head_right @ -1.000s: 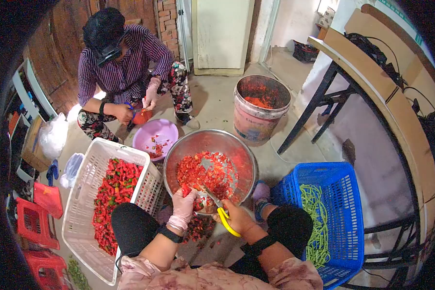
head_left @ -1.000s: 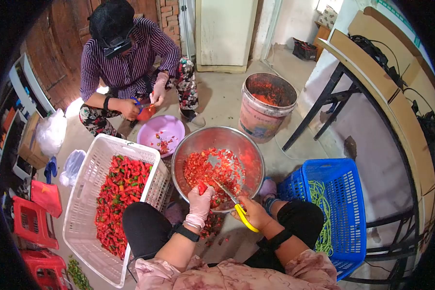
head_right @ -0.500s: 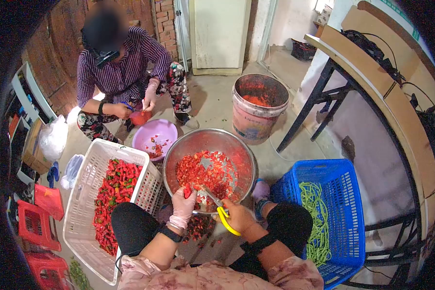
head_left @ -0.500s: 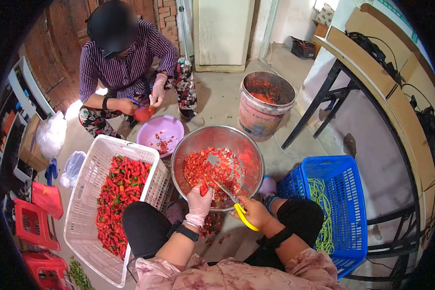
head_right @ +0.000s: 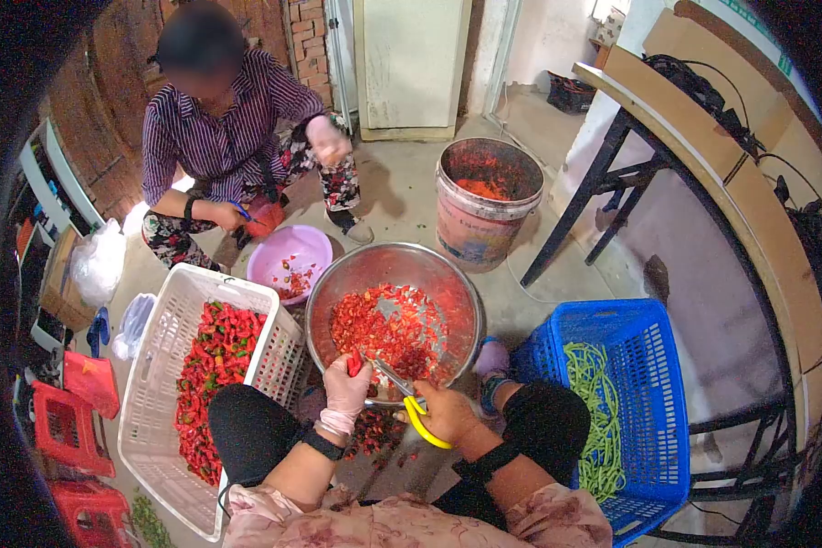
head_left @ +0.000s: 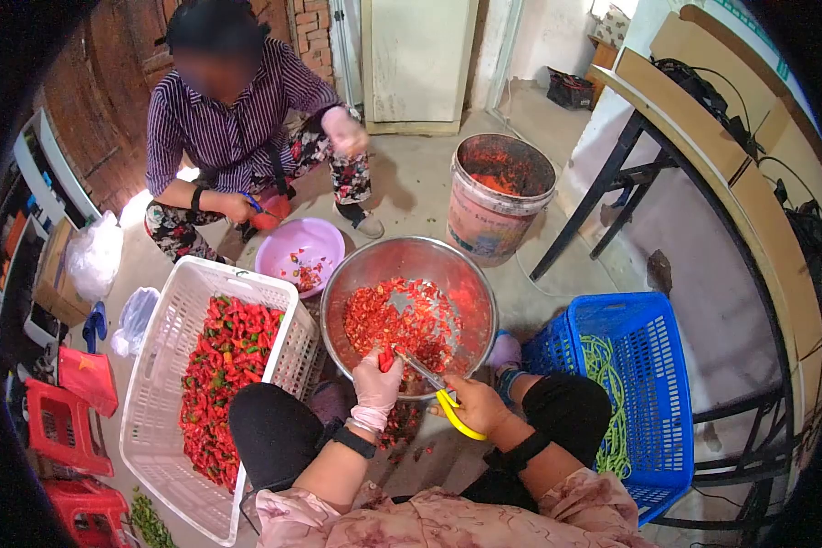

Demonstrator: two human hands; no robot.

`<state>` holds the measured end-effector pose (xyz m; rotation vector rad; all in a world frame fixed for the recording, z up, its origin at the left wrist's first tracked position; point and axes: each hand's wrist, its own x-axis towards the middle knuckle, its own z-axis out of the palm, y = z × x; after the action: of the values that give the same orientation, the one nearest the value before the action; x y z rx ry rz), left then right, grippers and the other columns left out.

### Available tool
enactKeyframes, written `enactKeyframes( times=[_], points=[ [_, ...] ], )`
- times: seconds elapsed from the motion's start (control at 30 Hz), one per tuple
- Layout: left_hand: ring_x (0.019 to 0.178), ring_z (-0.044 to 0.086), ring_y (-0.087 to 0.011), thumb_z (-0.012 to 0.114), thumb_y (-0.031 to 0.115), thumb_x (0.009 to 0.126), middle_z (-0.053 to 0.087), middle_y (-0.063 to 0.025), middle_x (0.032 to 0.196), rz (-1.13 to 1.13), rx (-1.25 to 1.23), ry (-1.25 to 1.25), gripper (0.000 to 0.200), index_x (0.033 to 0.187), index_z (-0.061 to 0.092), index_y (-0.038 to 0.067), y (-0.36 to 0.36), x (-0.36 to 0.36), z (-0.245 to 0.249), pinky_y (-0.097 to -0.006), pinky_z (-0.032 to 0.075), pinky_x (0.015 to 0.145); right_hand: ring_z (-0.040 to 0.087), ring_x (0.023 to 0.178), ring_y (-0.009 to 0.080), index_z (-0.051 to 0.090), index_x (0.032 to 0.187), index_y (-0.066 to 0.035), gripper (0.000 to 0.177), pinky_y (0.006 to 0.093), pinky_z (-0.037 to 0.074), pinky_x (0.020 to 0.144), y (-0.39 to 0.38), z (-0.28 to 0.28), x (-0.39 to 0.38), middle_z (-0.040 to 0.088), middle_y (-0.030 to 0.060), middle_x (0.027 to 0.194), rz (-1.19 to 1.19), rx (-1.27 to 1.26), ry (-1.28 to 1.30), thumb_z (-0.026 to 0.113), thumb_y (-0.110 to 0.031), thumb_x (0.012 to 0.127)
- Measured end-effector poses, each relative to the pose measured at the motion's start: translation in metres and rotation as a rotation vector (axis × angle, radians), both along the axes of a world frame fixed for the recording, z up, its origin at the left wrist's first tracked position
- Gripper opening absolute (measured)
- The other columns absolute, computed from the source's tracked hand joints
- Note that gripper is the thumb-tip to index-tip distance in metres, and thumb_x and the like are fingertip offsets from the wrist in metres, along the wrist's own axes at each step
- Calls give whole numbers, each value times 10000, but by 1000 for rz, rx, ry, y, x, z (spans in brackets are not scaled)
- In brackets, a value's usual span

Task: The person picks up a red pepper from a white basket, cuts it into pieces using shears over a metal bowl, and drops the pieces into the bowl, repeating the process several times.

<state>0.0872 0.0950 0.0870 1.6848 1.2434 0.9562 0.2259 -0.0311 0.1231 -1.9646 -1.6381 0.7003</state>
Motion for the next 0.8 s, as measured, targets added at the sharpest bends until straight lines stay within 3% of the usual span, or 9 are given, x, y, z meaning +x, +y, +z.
enactKeyframes(
  times=[0.3, 0.47, 0.5, 0.57, 0.63, 0.67, 0.7, 0.77, 0.8],
  points=[
    [508, 399, -72, 615, 68, 706, 454, -5, 530, 2, 74, 49, 133, 650, 517, -1, -1, 0, -3, -250, 370, 483, 584, 703, 352, 512, 962, -48, 443, 393, 445, 585, 0, -4, 0, 577, 181, 730, -15, -12, 145, 643, -403, 732],
    [518, 412, -67, 618, 71, 718, 477, 5, 544, -38, -32, 44, 132, 652, 527, 2, -1, -3, -5, -242, 375, 487, 573, 696, 368, 527, 918, -68, 403, 395, 433, 574, 0, 0, -2, 573, 179, 715, -13, -8, 184, 611, -426, 753],
    [518, 412, -67, 618, 71, 718, 477, 5, 544, -38, -31, 44, 132, 652, 527, 2, -2, -2, -2, -242, 375, 487, 584, 691, 341, 531, 906, -54, 373, 377, 444, 585, 1, 1, -1, 577, 169, 716, -16, -22, 189, 634, -377, 749],
    [515, 443, -67, 621, 70, 719, 506, 11, 565, -59, -246, -280, 119, 651, 545, 10, -3, 0, 7, -233, 383, 481, 595, 686, 313, 535, 894, -40, 346, 360, 456, 595, 2, -2, 1, 580, 159, 718, -17, -29, 199, 657, -328, 746],
    [515, 461, -71, 618, 69, 718, 518, 11, 575, -49, -350, -348, 102, 659, 556, 13, -4, -2, 11, -229, 388, 478, 589, 673, 309, 541, 893, -40, 313, 352, 452, 595, 2, -7, 2, 573, 167, 714, -104, 53, 263, 652, -298, 755],
    [514, 479, -75, 615, 68, 716, 529, 10, 586, -37, -457, -419, 86, 667, 567, 17, -5, -2, 12, -225, 392, 474, 576, 632, 229, 542, 905, -37, 299, 328, 446, 598, 1, -8, 3, 564, 148, 689, -147, 49, 238, 650, -276, 763],
    [514, 479, -75, 615, 68, 716, 529, 10, 586, -35, -459, -414, 86, 667, 567, 17, -3, -3, 9, -225, 392, 474, 576, 632, 229, 542, 905, -37, 299, 328, 446, 598, 5, -6, 5, 564, 148, 689, -146, 47, 243, 650, -276, 763],
    [496, 483, -80, 626, 125, 708, 536, -7, 582, -174, -470, -203, 135, 695, 572, 1, -3, -13, -3, -250, 409, 479, 512, 624, 139, 543, 898, -25, 301, 300, 436, 602, 6, -9, 7, 553, 110, 678, -219, 82, 284, 652, -272, 766],
    [466, 502, -116, 618, 119, 701, 546, -26, 570, -204, -558, -115, 116, 691, 589, 7, -7, -16, 3, -275, 418, 466, 453, 642, 98, 544, 900, -16, 310, 281, 426, 603, 7, -15, 8, 545, 81, 689, -215, 141, 432, 656, -271, 765]
  ],
)
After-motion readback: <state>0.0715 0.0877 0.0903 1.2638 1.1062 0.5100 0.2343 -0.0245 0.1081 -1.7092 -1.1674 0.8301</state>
